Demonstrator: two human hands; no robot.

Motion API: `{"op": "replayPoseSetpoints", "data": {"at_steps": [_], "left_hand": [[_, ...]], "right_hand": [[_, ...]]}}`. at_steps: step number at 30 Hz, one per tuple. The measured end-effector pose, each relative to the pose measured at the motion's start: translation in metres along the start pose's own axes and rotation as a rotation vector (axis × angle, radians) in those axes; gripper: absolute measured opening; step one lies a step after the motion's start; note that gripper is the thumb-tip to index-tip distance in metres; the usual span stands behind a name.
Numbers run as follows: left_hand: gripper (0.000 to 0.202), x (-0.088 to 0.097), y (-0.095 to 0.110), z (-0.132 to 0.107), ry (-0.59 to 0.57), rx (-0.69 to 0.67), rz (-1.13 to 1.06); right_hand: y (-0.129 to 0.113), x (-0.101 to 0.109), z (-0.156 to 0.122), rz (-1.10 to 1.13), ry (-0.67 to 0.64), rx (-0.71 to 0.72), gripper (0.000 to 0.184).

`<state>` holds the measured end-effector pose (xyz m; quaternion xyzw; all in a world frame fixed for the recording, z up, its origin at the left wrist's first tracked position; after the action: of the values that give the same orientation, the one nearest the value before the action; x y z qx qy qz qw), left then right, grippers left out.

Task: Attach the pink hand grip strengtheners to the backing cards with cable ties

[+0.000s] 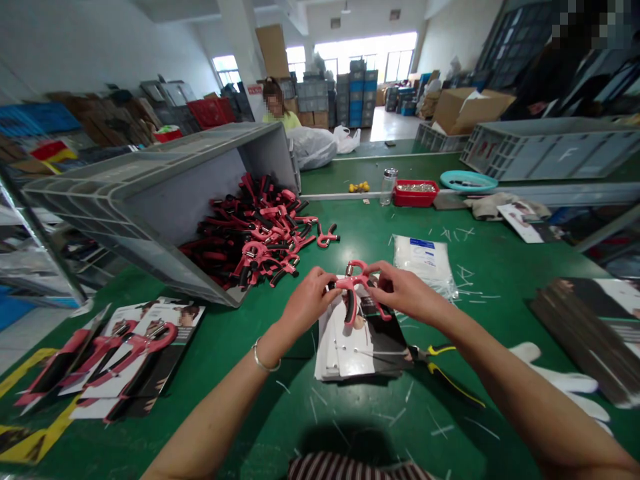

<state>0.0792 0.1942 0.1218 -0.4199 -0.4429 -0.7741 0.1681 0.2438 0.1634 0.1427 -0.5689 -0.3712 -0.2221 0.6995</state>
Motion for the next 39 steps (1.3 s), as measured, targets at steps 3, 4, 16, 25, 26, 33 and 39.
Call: {"op": "replayPoseSetpoints", "data": {"at_steps": [3,4,16,25,26,33,39], "left_hand": [[0.024,-0.012,0.004,-0.019,-0.097,0.046,0.052],[0.024,-0.018,0.006,-0.028,-0.126,0.059,0.065],[0.028,-0.024,0.018,-0.011,-0.067,-0.023,-0.091],[0.011,-0.044,0.015,0.025,0.093,-0.068,-0.321],[0.011,-0.042,0.013,0.025,0.097,-0.076,-0.324],[0.007,-0.039,0.007,0.007,0.162,-0.112,-0.420],[0.007,-0.044,0.000,0.008,0.121,-0.065,-0.580]], "right_hand": [[0.001,-0.010,-0.012,0.017,-0.067,-0.013,0.034],[0.003,-0.017,-0.019,0.012,-0.096,-0.027,0.033],[-0.005,-0.039,-0.072,-0.186,0.043,0.070,0.018],[0.014,-0.049,-0.019,-0.021,0.205,0.072,0.013],[0.015,-0.047,-0.015,0.005,0.215,0.071,0.012],[0.015,-0.036,-0.017,0.169,0.271,0.097,0.016],[0.024,-0.044,-0.018,0.145,0.200,0.093,0.018]]}}
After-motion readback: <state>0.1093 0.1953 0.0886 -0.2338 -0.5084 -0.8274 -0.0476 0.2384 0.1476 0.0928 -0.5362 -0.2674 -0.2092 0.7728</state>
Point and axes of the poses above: each hand's wrist, its own z-axis towards the middle knuckle, its own x-axis out of the back of the hand, y = z × x, the point moved 9 cm from there along z, towards the middle knuckle, and after that the axes turned 3 degrees about -z, right-handed, at the moved point
